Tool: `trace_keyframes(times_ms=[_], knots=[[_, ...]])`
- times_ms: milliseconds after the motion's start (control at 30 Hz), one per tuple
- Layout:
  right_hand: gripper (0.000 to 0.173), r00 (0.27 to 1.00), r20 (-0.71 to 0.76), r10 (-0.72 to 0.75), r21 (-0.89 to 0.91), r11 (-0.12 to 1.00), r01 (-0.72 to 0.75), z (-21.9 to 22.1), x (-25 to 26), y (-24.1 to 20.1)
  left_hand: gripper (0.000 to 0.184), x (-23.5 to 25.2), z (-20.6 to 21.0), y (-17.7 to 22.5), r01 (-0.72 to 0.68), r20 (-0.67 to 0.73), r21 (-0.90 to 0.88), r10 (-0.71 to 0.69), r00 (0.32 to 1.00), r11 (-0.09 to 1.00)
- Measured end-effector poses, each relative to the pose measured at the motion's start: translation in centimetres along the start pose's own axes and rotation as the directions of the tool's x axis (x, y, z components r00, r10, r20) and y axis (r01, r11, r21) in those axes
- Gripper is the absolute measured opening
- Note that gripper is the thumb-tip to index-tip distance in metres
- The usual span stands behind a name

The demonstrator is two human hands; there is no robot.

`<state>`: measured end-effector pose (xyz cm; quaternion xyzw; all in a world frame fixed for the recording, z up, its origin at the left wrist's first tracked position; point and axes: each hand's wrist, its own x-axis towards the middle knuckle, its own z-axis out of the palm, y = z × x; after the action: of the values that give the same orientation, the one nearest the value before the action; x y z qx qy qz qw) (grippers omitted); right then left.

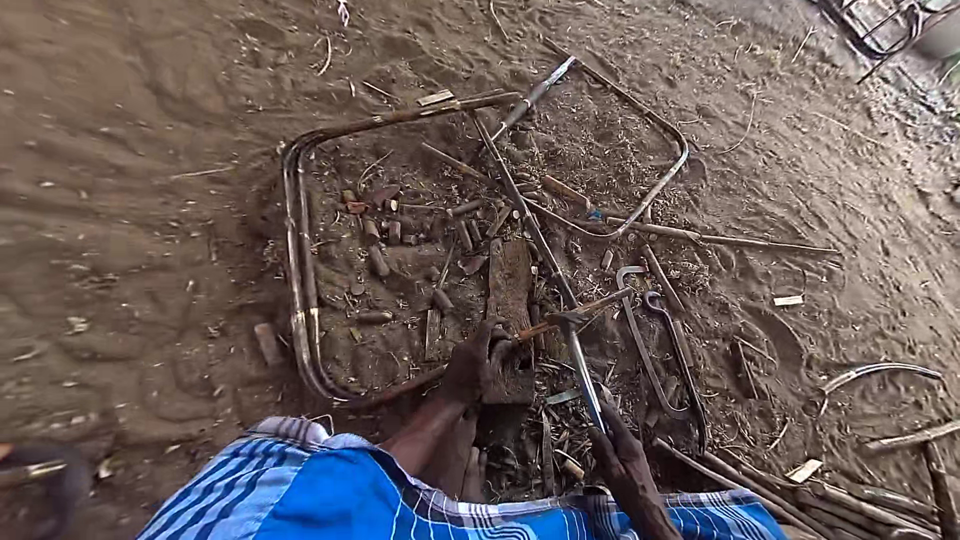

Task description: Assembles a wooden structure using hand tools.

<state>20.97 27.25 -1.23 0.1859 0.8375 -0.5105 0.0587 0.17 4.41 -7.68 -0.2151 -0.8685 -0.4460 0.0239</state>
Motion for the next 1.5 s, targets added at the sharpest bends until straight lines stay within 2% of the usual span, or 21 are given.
trace_keyframes(times_ms=[133, 233, 333, 400, 500, 600, 700, 767, 833, 867, 933, 967, 1100, 1200, 1233, 1267, 1300, 1333, 1367, 1400, 1500], knots=[[0.047, 0.997, 0.018, -0.076, -0.156, 0.985, 0.078, 1.8, -0.2, -1.8, 0.045, 0.1, -0.1, 0.0, -0.005, 0.0, 0.033, 0.005, 1.0, 0.999], [0.049, 0.997, 0.069, 0.032, -0.282, 0.959, -0.011, 2.3, 0.0, -1.8, 0.046, 0.0, 0.0, 0.0, 0.008, 0.021, 0.029, -0.008, 1.0, 1.0], [0.046, 1.0, 0.008, 0.002, -0.197, 0.98, 0.0, 1.9, -0.3, -2.7, 0.047, 0.3, -0.2, 0.0, -0.047, 0.022, 0.076, 0.045, 0.999, 0.996], [0.044, 0.996, -0.002, -0.094, -0.037, 0.995, 0.094, 1.6, -0.8, -2.2, 0.05, -0.1, -1.5, 0.1, -0.078, 0.121, 0.258, 0.048, 0.991, 0.963], [0.041, 0.993, 0.115, -0.022, 0.191, 0.982, 0.0, 0.9, -1.2, -1.3, 0.041, -1.4, -3.5, 0.2, -0.011, 0.291, 0.52, -0.165, 0.942, 0.854], [0.051, 0.982, 0.154, 0.108, 0.155, 0.979, -0.132, 1.4, -0.4, -1.2, 0.033, -0.8, -4.1, -0.1, 0.006, 0.375, 0.585, -0.277, 0.885, 0.811], [0.055, 0.987, 0.144, 0.069, 0.084, 0.993, -0.082, 2.2, -0.1, -0.5, 0.034, 0.1, -4.4, 1.1, 0.056, 0.448, 0.618, -0.41, 0.795, 0.784], [0.054, 0.983, 0.16, 0.094, -0.013, 0.996, -0.093, 2.6, 0.4, -0.4, 0.033, 0.1, -4.5, 1.6, 0.083, 0.447, 0.624, -0.442, 0.777, 0.777], [0.055, 0.977, 0.171, 0.13, -0.081, 0.99, -0.118, 2.7, 0.7, -0.9, 0.028, -0.7, -4.0, 1.5, 0.069, 0.392, 0.638, -0.4, 0.828, 0.767], [0.056, 0.981, 0.16, 0.112, -0.09, 0.991, -0.099, 2.7, 0.6, -1.3, 0.028, -0.4, -4.2, 1.8, 0.082, 0.406, 0.639, -0.426, 0.808, 0.765], [0.059, 0.992, 0.124, 0.026, -0.092, 0.996, -0.014, 2.7, 0.4, -2.0, 0.035, 1.2, -5.0, 2.1, 0.136, 0.51, 0.631, -0.54, 0.67, 0.764], [0.058, 0.993, 0.115, 0.003, -0.101, 0.995, 0.008, 2.7, 0.3, -2.2, 0.036, 1.5, -5.1, 1.9, 0.147, 0.526, 0.627, -0.555, 0.645, 0.765], [0.056, 0.983, 0.152, 0.107, -0.136, 0.987, -0.087, 2.1, 0.2, -3.4, 0.034, 1.3, -4.9, 1.9, 0.138, 0.518, 0.616, -0.531, 0.671, 0.775], [0.059, 0.986, 0.086, -0.14, 0.005, 0.99, 0.14, 2.3, -0.7, -4.7, 0.032, 1.3, -5.2, 1.7, 0.166, 0.511, 0.611, -0.546, 0.664, 0.774], [0.06, 0.981, 0.081, -0.174, -0.027, 0.984, 0.177, 2.6, -0.8, -4.2, 0.032, 1.0, -5.1, 1.5, 0.163, 0.514, 0.609, -0.542, 0.665, 0.776], [0.06, 0.988, 0.104, -0.11, -0.14, 0.982, 0.124, 2.7, -0.7, -3.4, 0.034, 0.8, -4.9, 1.4, 0.159, 0.518, 0.601, -0.534, 0.668, 0.783], [0.059, 0.983, 0.167, 0.078, -0.259, 0.965, -0.033, 2.5, -0.2, -3.1, 0.036, 0.8, -4.8, 1.6, 0.165, 0.525, 0.587, -0.527, 0.668, 0.793], [0.06, 0.946, 0.215, 0.242, -0.32, 0.933, -0.166, 2.2, 0.6, -3.0, 0.037, 1.1, -4.9, 1.9, 0.17, 0.524, 0.581, -0.526, 0.67, 0.796], [0.06, 0.929, 0.225, 0.294, -0.308, 0.926, -0.218, 2.0, 1.2, -3.3, 0.037, 1.4, -5.2, 2.1, 0.171, 0.525, 0.589, -0.535, 0.662, 0.79], [0.06, 0.944, 0.218, 0.247, -0.236, 0.952, -0.194, 1.9, 1.3, -4.2, 0.037, 1.8, -5.6, 1.9, 0.175, 0.529, 0.594, -0.545, 0.65, 0.785], [0.06, 0.983, 0.069, -0.171, 0.121, 0.979, 0.162, 1.7, -1.2, -6.5, 0.037, 1.2, -5.4, 1.5, 0.162, 0.566, 0.591, -0.549, 0.615, 0.79]])
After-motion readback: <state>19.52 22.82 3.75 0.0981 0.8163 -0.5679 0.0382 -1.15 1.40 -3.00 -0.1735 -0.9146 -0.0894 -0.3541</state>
